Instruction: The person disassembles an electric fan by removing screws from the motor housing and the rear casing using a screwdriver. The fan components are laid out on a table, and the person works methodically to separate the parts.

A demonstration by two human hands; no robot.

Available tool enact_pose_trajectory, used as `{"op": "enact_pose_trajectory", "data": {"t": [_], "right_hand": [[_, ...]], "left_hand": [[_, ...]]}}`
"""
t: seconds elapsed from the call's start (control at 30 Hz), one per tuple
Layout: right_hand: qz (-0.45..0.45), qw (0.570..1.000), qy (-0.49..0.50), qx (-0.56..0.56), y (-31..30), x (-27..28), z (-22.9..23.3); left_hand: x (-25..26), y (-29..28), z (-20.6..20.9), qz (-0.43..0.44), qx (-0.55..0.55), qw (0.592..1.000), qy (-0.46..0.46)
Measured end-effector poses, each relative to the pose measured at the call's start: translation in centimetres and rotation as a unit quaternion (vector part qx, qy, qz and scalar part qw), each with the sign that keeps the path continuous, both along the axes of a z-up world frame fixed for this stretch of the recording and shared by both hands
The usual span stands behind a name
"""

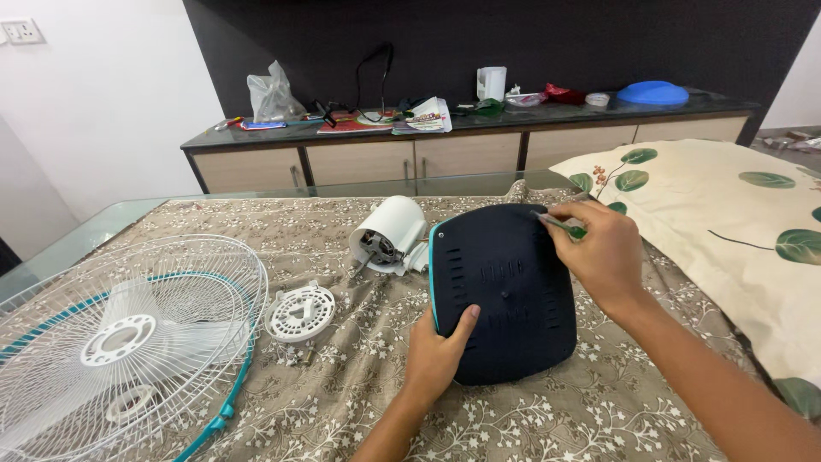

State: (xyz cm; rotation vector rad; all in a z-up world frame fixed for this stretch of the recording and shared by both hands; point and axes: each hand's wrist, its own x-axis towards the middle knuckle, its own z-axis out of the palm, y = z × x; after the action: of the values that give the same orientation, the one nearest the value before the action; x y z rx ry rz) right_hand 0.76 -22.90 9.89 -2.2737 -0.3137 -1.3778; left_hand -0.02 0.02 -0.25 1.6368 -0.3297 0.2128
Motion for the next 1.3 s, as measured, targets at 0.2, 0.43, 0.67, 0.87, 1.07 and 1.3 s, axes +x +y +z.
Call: {"op": "enact_pose_trajectory", "data": {"t": [0.2, 0.43, 0.67, 0.87, 1.07, 1.3], "right_hand": [[-0.062, 0.995, 0.066, -0.036, -0.2, 0.2, 0.7], [-0.024, 0.995, 0.093, -0.033, -1.3, -0.5, 1.6], [-0.047, 0.969, 0.241, 0.016, -6.7, -0.7, 2.4], [-0.171, 0.817, 0.551, 0.005, -17.3, -0.3, 1.0], [-0.085, 0.754, 0.649, 0.053, -24.4, 1.7, -6.1], [-0.066, 0.734, 0.673, 0.065, -27.1, 3.7, -9.3]], "left_hand": [[0.1, -0.2, 0.0, -0.002, -0.012, 1.0, 0.021], [0.3, -0.3, -0.3, 0.015, 0.004, 1.0, -0.001], [0.6, -0.3, -1.1, 0.004, -0.003, 0.999, 0.044], [1.0, -0.3, -2.2, 0.008, -0.037, 0.998, 0.059], [1.2, -0.2, -2.9, -0.01, -0.044, 0.998, 0.032], [1.2, -0.1, -3.2, 0.0, -0.015, 0.999, 0.029]]}}
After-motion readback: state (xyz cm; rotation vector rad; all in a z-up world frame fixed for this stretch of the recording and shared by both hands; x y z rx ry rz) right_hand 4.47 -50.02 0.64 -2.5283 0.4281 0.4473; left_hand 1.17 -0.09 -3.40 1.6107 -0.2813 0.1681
